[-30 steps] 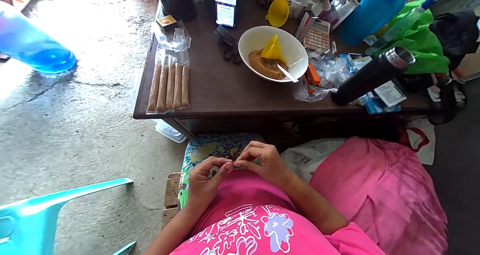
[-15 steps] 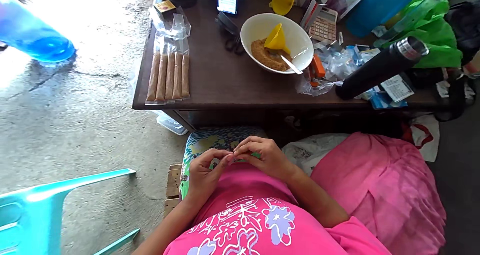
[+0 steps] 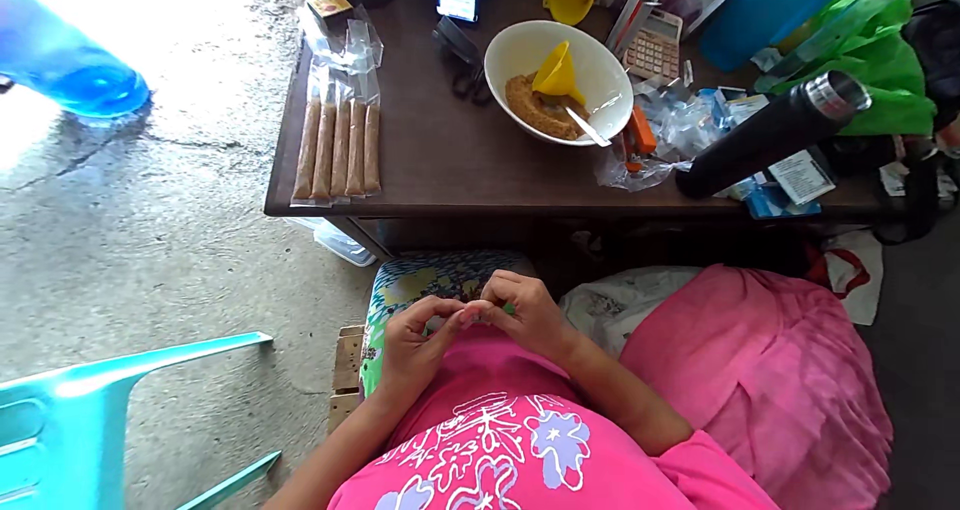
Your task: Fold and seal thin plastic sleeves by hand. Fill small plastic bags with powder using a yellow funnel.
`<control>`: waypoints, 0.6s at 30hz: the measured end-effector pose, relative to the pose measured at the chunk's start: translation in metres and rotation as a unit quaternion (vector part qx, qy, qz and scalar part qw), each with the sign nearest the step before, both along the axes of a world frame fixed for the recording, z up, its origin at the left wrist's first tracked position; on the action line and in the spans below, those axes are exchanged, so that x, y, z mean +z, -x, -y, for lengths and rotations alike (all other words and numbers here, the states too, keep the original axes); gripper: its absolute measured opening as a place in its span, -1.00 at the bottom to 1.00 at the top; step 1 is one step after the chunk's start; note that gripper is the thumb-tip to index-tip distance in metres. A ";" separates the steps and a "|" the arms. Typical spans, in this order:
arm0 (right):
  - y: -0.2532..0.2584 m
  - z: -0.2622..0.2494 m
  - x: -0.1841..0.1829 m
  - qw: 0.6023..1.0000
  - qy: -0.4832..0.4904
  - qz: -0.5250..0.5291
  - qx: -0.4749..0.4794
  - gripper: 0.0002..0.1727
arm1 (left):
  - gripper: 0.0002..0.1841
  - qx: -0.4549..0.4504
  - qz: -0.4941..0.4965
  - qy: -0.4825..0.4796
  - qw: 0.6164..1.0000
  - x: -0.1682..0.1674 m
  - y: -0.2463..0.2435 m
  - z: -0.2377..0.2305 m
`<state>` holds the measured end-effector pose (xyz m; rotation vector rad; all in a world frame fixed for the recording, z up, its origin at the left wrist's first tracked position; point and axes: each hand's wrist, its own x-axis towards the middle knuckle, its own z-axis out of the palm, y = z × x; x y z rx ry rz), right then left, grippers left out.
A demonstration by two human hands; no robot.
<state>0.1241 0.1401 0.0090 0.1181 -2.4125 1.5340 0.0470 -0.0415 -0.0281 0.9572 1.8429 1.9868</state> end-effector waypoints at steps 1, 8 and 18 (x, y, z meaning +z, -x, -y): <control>-0.001 -0.003 0.001 0.999 0.037 0.015 0.017 -0.74 | -0.87 0.000 0.001 0.001 1.000 0.000 0.000 0.000; -0.006 -0.011 0.004 0.995 0.094 0.032 0.005 -0.85 | -0.89 -0.005 0.002 -0.004 1.000 -0.001 0.000 0.000; -0.001 -0.003 -0.003 0.999 -0.034 -0.011 -0.040 -0.62 | -0.88 0.000 0.001 0.001 1.000 0.000 -0.002 0.000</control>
